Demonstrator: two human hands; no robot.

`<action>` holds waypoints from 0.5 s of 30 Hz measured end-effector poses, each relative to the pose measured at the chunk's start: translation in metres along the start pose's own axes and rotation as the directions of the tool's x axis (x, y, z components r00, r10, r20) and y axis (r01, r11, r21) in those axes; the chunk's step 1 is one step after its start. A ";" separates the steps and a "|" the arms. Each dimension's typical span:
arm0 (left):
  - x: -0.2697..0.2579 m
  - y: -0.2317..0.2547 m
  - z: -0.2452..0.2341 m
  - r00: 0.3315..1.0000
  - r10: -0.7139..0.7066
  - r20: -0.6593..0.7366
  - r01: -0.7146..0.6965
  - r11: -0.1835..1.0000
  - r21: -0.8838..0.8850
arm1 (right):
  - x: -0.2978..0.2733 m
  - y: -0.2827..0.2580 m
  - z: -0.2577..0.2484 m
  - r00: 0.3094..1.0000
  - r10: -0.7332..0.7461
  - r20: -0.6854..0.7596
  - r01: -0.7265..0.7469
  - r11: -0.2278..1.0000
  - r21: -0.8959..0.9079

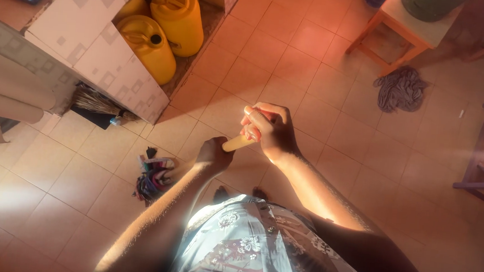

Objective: Assembling a mop by wrapping cloth strips around the end of a wooden handle.

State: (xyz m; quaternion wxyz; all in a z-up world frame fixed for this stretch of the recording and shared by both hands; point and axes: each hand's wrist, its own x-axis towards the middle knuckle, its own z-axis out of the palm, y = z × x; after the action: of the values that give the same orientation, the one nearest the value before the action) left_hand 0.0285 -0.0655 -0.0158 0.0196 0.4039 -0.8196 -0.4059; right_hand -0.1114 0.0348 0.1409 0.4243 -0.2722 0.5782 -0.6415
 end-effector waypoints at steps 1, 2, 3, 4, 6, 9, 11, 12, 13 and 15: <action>0.000 0.000 -0.004 1.000 0.001 -0.002 -0.001 1.000 0.004 | -0.001 -0.004 0.004 1.000 -0.003 0.000 0.003 1.000 0.003; 0.001 0.000 -0.007 0.998 0.021 -0.052 -0.023 0.999 -0.026 | -0.002 -0.009 0.008 0.999 -0.034 0.016 0.034 0.999 0.022; 0.002 0.001 -0.009 0.994 0.043 -0.102 -0.049 0.997 -0.058 | -0.003 -0.013 0.011 0.997 -0.067 0.028 0.066 0.997 0.037; 0.008 0.003 -0.016 0.994 0.048 -0.101 -0.054 0.997 -0.057 | -0.003 -0.021 0.015 0.997 -0.071 0.025 0.070 0.997 0.036; 0.008 0.007 -0.023 0.976 0.121 -0.182 -0.137 0.987 -0.079 | -0.012 -0.035 0.022 0.975 -0.197 0.100 0.202 0.978 -0.042; 0.025 0.007 -0.041 0.966 0.158 -0.206 -0.187 0.974 -0.126 | -0.013 -0.031 0.038 0.918 -0.350 0.189 0.386 0.899 -0.209; 0.048 -0.017 -0.034 0.954 0.232 -0.190 -0.258 0.958 -0.128 | -0.013 -0.028 0.053 0.914 -0.359 0.190 0.402 0.863 -0.305; 0.058 -0.029 -0.028 0.937 0.303 -0.173 -0.327 0.935 -0.135 | -0.016 -0.026 0.060 0.911 -0.364 0.192 0.411 0.819 -0.400; 0.061 -0.034 -0.025 0.939 0.302 -0.166 -0.325 0.936 -0.135 | -0.017 -0.025 0.064 0.914 -0.361 0.186 0.406 0.822 -0.400; 0.071 -0.042 -0.020 0.905 0.398 -0.147 -0.418 0.896 -0.147 | -0.015 -0.023 0.072 0.945 -0.274 0.179 0.327 0.785 -0.526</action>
State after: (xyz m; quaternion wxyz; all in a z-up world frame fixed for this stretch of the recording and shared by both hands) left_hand 0.0152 -0.1415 -0.0519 0.1861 0.2416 -0.8447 -0.4399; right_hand -0.0490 0.0109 0.1789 0.2469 -0.5003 0.6665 -0.4945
